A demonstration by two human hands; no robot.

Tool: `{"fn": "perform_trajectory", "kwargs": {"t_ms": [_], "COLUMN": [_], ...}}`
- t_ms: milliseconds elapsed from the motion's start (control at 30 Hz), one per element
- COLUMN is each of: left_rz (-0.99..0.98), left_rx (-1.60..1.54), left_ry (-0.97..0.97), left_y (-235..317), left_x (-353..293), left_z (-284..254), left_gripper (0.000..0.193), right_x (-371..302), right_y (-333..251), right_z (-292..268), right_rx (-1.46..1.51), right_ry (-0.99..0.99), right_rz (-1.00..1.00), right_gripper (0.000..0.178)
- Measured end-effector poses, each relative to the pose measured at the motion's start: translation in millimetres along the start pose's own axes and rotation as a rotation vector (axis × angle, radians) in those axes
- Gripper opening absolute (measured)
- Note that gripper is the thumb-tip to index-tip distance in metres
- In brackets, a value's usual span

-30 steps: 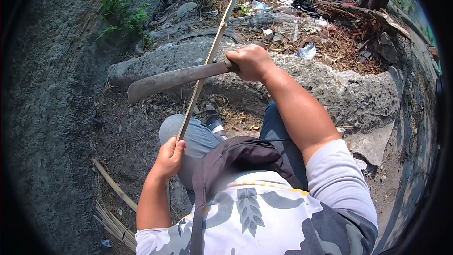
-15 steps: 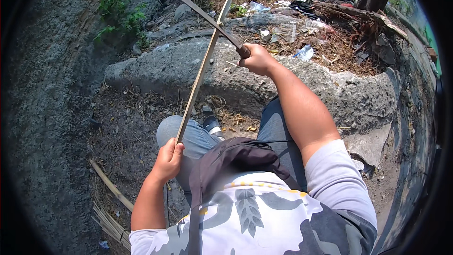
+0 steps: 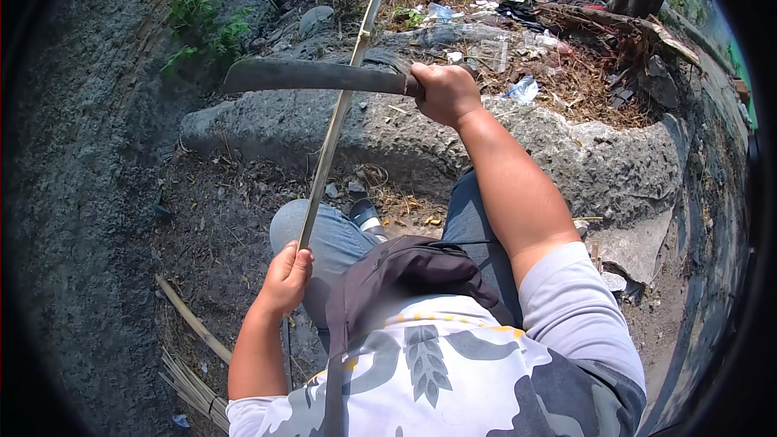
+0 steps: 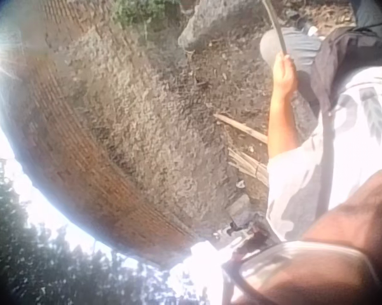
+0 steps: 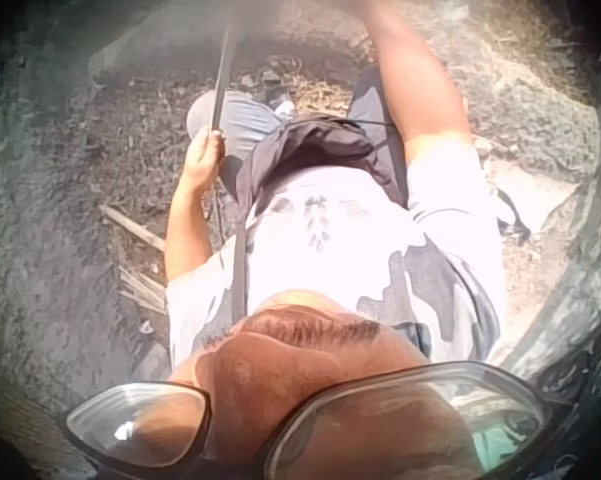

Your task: The person holds a bamboo stick and repeatedly shaves it with a machete.

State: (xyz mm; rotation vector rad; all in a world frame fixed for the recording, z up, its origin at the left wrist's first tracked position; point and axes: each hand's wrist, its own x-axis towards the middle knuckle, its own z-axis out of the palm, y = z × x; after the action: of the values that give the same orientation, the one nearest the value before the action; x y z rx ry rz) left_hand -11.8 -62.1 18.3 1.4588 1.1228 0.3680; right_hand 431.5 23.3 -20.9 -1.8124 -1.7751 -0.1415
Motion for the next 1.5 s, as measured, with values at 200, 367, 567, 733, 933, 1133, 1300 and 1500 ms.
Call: {"fn": "perform_trajectory", "kwargs": {"t_ms": [200, 367, 567, 733, 933, 1133, 1300, 1500], "left_rz": [0.146, 0.048, 0.053, 0.047, 0.124, 0.215, 0.241, 0.294], "left_rx": [0.279, 0.165, 0.116, 0.236, 0.619, 0.761, 0.743, 0.842], "left_ry": [0.109, 0.159, 0.084, 0.097, 0.283, 0.418, 0.400, 0.383], "left_y": [-10.5, 0.9, 2.0, 6.4, 33.7, 29.6, 37.7, 47.0], "left_x": [-35.0, -32.4, -14.4, -5.5, 3.4, 4.8, 10.7, 54.1], "left_z": [-25.3, -34.8, -24.1, -15.4, 5.2, 8.2, 11.4, 8.5], "left_gripper": [0.030, 0.028, 0.028, 0.033, 0.028, 0.027, 0.024, 0.027], "right_x": [9.6, -24.6, -12.3, -0.9, -5.6, -5.3, 2.4, -0.6], "right_y": [87.7, 125.6, 78.6, 15.7, -30.5, -40.3, 3.9, -15.4], "right_z": [39.5, 36.3, 21.2, -1.1, -5.7, -4.1, 2.4, 1.2], "right_rx": [0.752, 0.803, 0.551, 0.467, 0.184, 0.104, 0.222, 0.148], "right_ry": [0.134, 0.299, 0.123, 0.067, -0.056, -0.217, -0.278, -0.357], "right_rz": [1.329, 1.431, 0.779, 0.330, -0.137, -0.242, 0.131, 0.023], "right_gripper": [0.016, 0.015, 0.031, 0.023, 0.018, 0.016, 0.029, 0.019]}}
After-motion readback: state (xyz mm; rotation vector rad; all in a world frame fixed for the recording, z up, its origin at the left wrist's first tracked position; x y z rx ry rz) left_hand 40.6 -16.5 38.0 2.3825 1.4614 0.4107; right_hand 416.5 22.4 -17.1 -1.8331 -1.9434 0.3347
